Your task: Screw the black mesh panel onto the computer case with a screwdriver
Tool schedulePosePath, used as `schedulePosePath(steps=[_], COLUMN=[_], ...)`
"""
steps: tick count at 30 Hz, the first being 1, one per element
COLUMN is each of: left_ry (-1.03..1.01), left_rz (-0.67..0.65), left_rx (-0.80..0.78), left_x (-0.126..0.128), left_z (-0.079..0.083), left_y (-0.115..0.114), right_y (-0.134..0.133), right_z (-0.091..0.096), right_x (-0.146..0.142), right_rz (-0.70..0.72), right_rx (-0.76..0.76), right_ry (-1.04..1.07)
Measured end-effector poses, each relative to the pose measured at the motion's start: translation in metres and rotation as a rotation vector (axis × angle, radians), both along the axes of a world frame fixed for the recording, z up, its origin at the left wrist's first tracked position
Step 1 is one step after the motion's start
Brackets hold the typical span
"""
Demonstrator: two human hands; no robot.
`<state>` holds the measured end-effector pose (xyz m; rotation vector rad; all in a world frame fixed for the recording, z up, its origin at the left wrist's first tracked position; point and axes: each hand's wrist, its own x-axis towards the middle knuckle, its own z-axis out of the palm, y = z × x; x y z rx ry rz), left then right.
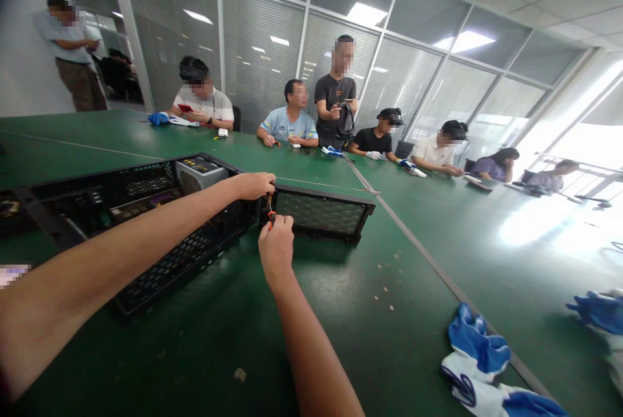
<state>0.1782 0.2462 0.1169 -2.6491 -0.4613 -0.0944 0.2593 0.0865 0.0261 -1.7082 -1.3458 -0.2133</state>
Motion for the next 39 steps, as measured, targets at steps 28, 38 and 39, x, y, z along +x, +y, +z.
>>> schedulePosePath(steps=[28, 38, 39], left_ry=[-0.031, 0.012, 0.005], left_rz=[-0.024, -0.067, -0.069], left_rx=[0.147, 0.205, 0.21], left_x=[0.002, 0.001, 0.001], left_z=[-0.01, -0.014, -0.015], left_y=[-0.002, -0.001, -0.001], right_y=[-0.001, 0.003, 0.003], right_z=[0.001, 0.0, 0.0], right_x=[-0.009, -0.013, -0.012], right_rz=[0.208, 0.06, 0.063], right_rx=[0.182, 0.201, 0.195], right_ry=[-0.284, -0.216, -0.235])
